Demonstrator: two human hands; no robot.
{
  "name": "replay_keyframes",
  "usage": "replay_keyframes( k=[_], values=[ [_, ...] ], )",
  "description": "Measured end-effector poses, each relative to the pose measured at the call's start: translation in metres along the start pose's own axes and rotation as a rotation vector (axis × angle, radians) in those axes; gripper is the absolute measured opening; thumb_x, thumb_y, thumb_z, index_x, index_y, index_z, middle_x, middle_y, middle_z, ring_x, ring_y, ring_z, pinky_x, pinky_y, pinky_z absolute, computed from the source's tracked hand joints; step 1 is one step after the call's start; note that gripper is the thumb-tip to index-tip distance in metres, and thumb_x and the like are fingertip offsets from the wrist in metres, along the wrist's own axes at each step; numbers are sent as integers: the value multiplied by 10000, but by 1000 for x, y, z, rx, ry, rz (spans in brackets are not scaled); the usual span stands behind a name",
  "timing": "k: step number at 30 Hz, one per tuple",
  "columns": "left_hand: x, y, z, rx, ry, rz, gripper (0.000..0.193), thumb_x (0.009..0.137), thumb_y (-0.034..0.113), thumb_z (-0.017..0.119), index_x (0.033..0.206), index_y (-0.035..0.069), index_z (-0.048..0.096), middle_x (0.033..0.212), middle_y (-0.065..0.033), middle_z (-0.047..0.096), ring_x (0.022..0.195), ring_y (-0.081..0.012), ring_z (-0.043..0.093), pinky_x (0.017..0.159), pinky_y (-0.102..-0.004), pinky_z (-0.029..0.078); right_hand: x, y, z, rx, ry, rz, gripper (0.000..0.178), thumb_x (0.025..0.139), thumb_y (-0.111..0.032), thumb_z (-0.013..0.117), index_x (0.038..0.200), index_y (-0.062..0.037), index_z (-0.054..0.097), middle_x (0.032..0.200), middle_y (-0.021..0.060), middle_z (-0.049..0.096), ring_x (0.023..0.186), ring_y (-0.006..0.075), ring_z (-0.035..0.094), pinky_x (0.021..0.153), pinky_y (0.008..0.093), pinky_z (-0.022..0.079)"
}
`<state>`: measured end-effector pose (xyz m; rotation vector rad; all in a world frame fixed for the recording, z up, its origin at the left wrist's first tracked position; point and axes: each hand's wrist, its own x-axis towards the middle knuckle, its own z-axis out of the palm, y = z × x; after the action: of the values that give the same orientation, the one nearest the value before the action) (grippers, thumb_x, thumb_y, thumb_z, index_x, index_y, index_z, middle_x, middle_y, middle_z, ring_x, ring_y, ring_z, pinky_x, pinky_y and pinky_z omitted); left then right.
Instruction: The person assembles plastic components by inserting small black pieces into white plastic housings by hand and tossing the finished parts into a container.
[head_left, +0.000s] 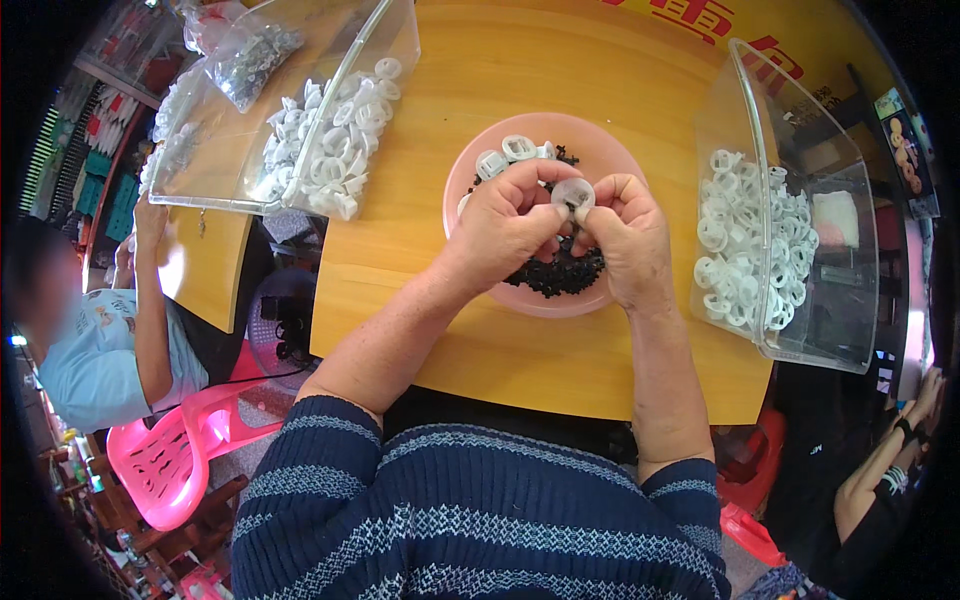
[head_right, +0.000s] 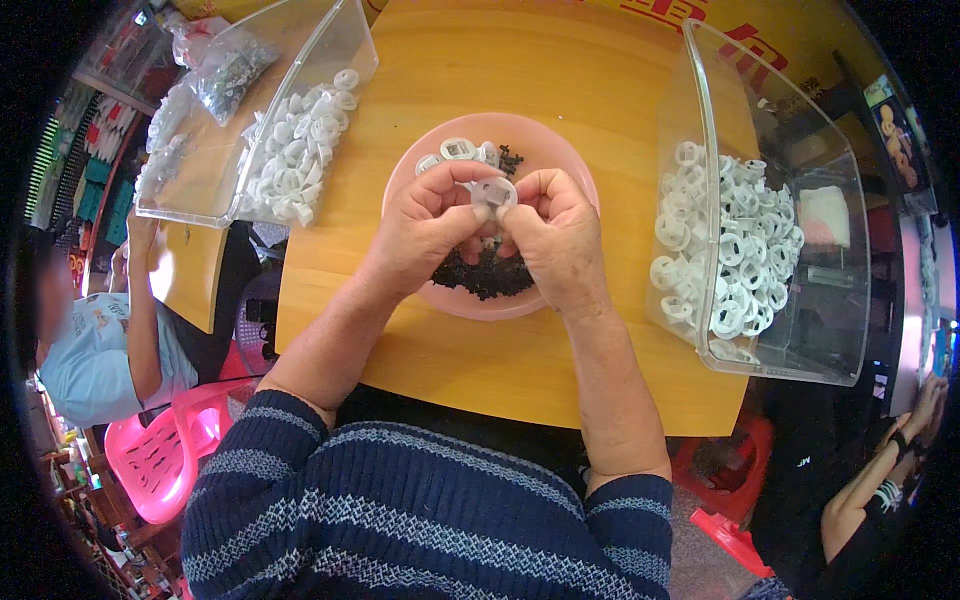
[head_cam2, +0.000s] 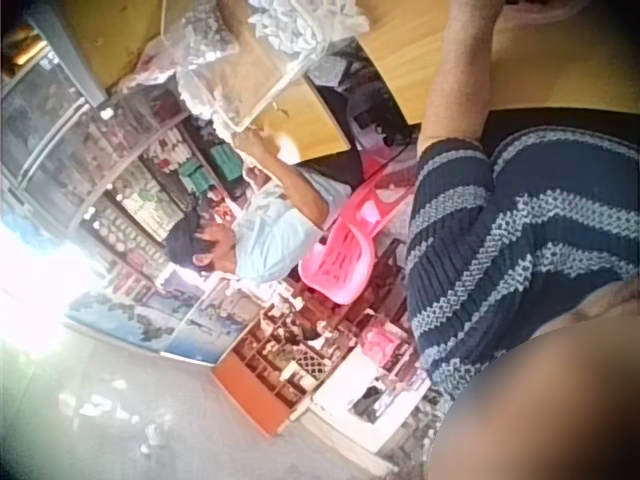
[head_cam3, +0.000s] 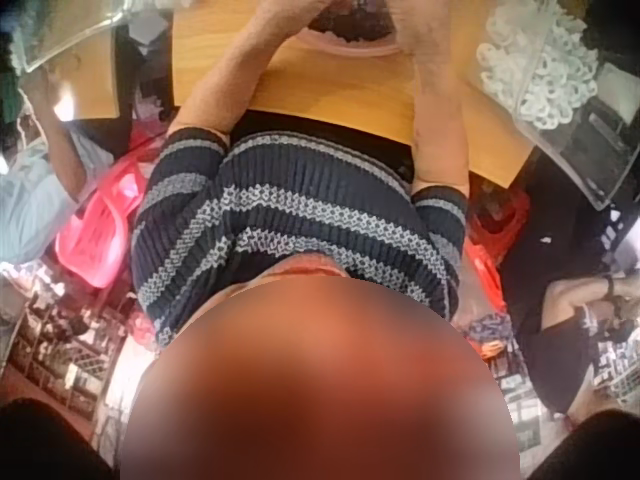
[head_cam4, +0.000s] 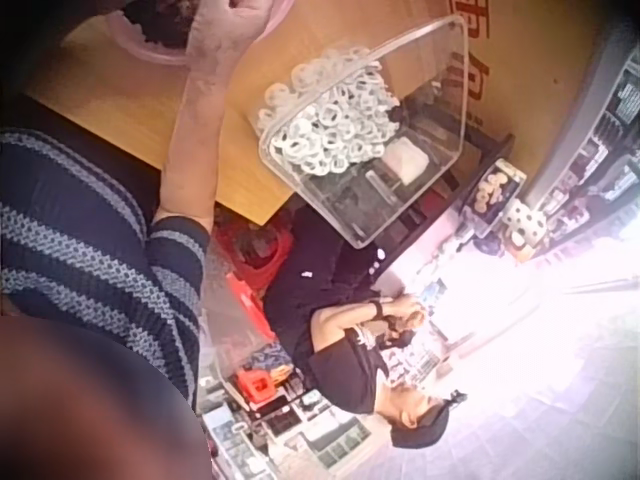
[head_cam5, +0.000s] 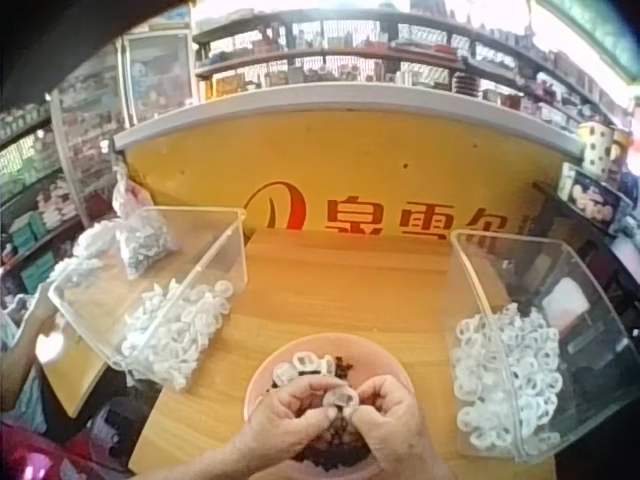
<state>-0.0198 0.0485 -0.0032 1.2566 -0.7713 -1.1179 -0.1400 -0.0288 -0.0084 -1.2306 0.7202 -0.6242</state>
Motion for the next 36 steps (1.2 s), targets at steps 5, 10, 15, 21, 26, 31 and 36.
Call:
replay_keyframes(
  k=[5, 10, 15, 21, 26, 31, 36],
  values=[
    [5, 0, -17, -252, -208, -16, 292, 821, 121, 541, 1093, 20, 508, 873, -31, 577, 690, -77, 546, 589, -209, 478, -3, -6, -3, 399, -97, 100, 148, 765, -53, 567, 871, -5, 476, 714, 57, 558, 571, 98, 536, 506, 215, 474],
    [8, -2, -16, -428, -214, -36, 281, 830, 139, 534, 1078, 8, 513, 950, -82, 580, 800, -150, 587, 706, -272, 504, -7, -11, -1, 130, -47, -22, 149, 767, -53, 552, 895, 6, 504, 760, 49, 564, 616, 89, 542, 549, 215, 468],
    [7, 1, -21, -444, -277, -133, 273, 830, 138, 531, 1057, -13, 522, 954, -101, 578, 827, -176, 592, 726, -286, 510, -7, -4, 0, -160, 6, -326, 154, 751, -45, 550, 897, 4, 548, 780, 22, 555, 639, 80, 524, 576, 203, 449],
    [7, 3, -23, -376, -339, -156, 271, 818, 121, 547, 1054, -13, 532, 917, -76, 580, 795, -148, 581, 703, -265, 513, -9, -8, -3, -353, -30, -392, 163, 726, -38, 564, 887, -16, 550, 711, 36, 520, 619, 83, 504, 562, 215, 438],
    [8, 1, -29, -297, -373, -181, 244, 808, 119, 562, 1019, -3, 560, 889, -57, 584, 777, -131, 573, 691, -258, 511, -10, -10, -3, -369, -99, -295, 122, 728, -51, 570, 819, -19, 496, 642, 20, 501, 572, 74, 488, 529, 224, 427],
    [9, -2, -31, -256, -419, -175, 240, 804, 127, 568, 1005, -3, 571, 873, -54, 587, 771, -131, 574, 682, -261, 510, -11, -12, -4, -388, -120, -257, 134, 730, -65, 574, 780, -21, 458, 648, 25, 506, 568, 74, 483, 513, 220, 417],
    [9, -3, -26, -384, -383, -201, 234, 816, 142, 556, 998, -4, 558, 867, -67, 587, 768, -143, 582, 675, -268, 516, -9, -7, -2, -369, -75, -256, 122, 737, -68, 565, 778, -15, 463, 635, 22, 499, 573, 73, 484, 512, 219, 418]
  ],
)
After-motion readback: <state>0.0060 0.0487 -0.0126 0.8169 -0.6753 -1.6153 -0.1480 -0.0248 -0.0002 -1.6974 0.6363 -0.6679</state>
